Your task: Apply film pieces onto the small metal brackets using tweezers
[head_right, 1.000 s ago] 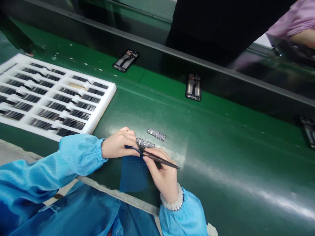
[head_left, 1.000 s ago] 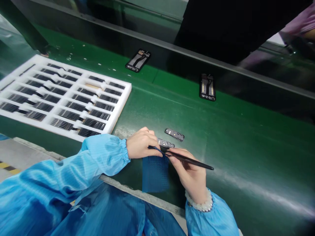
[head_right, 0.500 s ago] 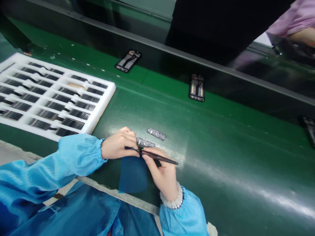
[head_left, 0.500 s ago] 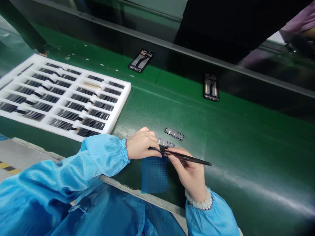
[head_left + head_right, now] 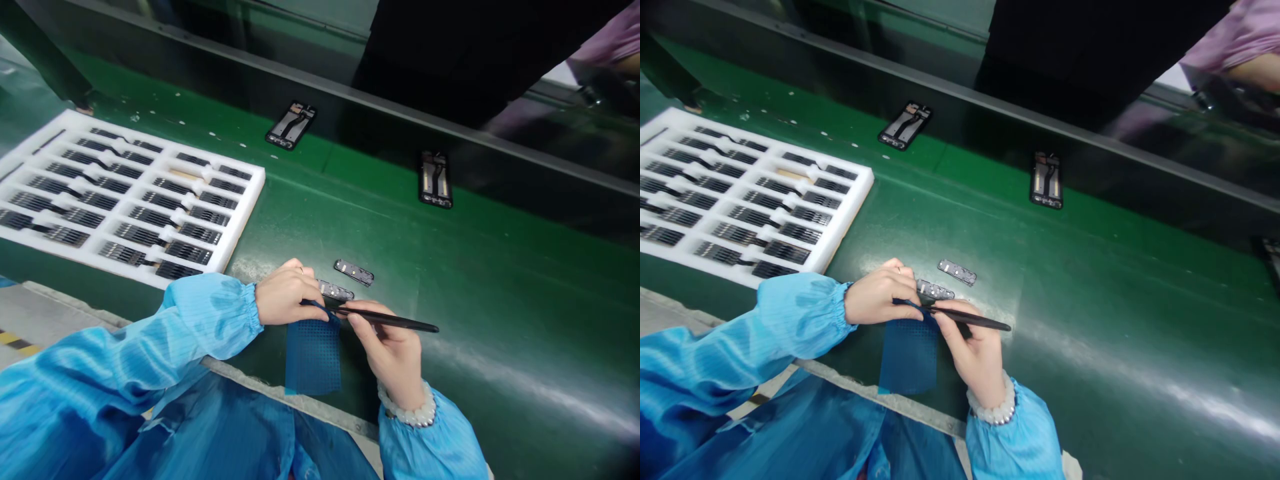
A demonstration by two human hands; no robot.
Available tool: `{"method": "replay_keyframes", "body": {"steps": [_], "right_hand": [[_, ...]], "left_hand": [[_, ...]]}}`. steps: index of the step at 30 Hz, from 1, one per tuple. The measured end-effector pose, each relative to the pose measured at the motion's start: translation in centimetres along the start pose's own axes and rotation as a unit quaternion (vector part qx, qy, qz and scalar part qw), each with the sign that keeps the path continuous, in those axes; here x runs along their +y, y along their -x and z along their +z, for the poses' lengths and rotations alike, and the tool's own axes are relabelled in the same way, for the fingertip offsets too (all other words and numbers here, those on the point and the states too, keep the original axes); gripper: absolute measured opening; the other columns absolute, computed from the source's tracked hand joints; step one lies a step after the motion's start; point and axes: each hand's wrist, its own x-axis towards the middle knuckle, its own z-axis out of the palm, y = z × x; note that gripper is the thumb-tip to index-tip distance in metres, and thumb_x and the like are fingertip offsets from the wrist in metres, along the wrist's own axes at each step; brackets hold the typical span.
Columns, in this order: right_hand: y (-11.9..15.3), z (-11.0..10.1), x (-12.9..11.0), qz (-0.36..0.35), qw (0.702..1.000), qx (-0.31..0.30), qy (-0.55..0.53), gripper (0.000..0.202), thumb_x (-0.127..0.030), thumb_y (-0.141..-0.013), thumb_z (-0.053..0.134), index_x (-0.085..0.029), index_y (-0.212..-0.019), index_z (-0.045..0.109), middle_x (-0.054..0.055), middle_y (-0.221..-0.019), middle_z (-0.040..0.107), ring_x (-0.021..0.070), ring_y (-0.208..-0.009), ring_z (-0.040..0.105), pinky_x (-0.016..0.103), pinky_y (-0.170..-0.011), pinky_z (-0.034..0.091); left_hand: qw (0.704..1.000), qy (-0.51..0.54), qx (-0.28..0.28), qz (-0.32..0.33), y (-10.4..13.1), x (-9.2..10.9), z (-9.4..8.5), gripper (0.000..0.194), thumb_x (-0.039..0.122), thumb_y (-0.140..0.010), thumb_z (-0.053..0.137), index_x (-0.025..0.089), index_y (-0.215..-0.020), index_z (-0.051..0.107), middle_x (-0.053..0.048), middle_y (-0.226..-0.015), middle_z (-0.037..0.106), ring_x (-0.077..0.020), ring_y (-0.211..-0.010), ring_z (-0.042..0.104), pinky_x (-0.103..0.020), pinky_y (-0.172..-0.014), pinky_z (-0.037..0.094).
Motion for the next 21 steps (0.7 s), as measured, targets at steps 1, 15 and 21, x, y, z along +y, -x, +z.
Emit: {"method": "replay_keyframes", "body": {"steps": [1,15,21], "right_hand": [[0.01,0.00,0.01,0.004,1.000,0.003,-0.004,0.012,-0.021,-0.081,0.062,-0.022,-0.091,0.069,0.004,-0.086,0.073,0.0205,-0.080,0.068,0.036,-0.076,0.057],[0.04,0.30,-0.01,0.034,0.999,-0.019,-0.009,0.011,-0.025,-0.080,0.064,-0.022,-0.088,0.070,0.005,-0.086,0.073,0.0215,-0.078,0.070,0.039,-0.078,0.057],[-0.02,-0.61,0.42,0.094,0.994,0.037,-0.039,0.012,-0.029,-0.080,0.064,-0.021,-0.087,0.070,0.004,-0.079,0.074,0.0198,-0.069,0.071,0.034,-0.069,0.060]], "left_hand": [[1.000,-0.001,0.001,0.000,-0.01,-0.02,0.02,0.026,0.043,-0.084,0.059,0.020,-0.074,0.068,0.003,-0.069,0.067,-0.0105,-0.071,0.054,-0.028,-0.072,0.027],[1.000,-0.006,-0.014,0.009,0.03,0.08,-0.07,0.026,0.040,-0.086,0.057,0.020,-0.072,0.067,0.003,-0.068,0.067,-0.0101,-0.069,0.054,-0.029,-0.071,0.027],[1.000,-0.013,0.012,0.010,0.10,0.23,-0.09,0.022,0.039,-0.083,0.062,0.020,-0.073,0.067,0.003,-0.067,0.065,-0.0115,-0.071,0.054,-0.028,-0.073,0.028]]}}
